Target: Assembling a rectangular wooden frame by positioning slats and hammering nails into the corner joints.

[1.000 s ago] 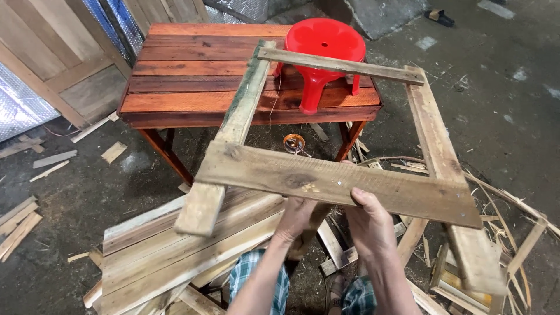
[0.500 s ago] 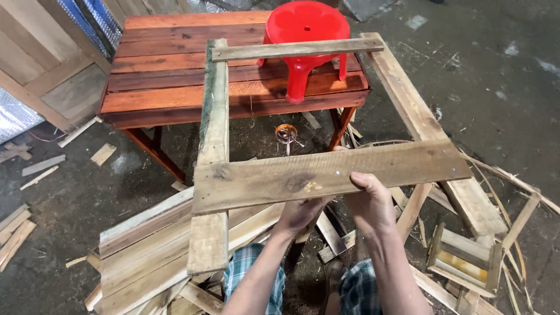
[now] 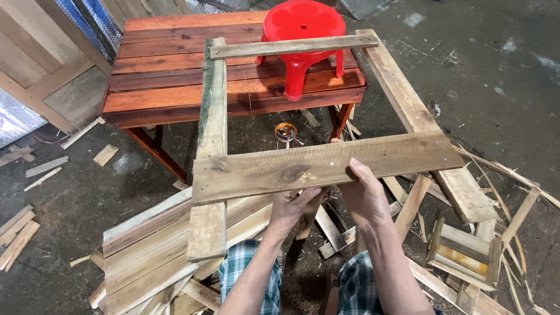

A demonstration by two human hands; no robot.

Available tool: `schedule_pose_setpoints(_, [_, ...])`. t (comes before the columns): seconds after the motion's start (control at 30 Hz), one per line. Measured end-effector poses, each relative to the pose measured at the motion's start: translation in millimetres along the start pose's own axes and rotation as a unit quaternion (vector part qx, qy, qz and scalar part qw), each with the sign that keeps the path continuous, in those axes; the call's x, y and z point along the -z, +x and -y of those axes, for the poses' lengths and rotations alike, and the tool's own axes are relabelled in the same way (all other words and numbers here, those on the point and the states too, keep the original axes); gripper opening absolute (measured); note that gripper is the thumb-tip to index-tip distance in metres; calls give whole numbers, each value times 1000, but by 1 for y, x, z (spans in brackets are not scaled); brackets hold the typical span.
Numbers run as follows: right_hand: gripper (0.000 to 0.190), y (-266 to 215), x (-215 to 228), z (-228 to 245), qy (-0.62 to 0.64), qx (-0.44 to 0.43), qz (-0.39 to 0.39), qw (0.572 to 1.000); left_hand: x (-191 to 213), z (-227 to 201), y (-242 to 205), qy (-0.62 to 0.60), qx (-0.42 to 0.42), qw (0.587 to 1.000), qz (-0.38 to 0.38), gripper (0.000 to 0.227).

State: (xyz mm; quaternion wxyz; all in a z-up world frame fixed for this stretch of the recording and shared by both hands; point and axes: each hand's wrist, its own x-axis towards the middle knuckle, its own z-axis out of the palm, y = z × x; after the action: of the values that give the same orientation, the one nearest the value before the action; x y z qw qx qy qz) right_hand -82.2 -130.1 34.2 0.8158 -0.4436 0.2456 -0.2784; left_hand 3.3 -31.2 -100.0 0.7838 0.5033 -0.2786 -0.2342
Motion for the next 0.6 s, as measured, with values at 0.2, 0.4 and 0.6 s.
schedule_pose_setpoints(0.2, [96,-11,11,-7,39,43,-23,998,-13,-23,5,-18,31,997,-68,27])
schedule_pose_setpoints(0.4, [100,-31,47,-7,-42,-9,-1,999,1,30,10,-55,52,993,-88,20])
schedule_pose_setpoints(0.6, [74,-77,103,11,-33,-97,-134,986,5,8,10,-92,24,995,11,6])
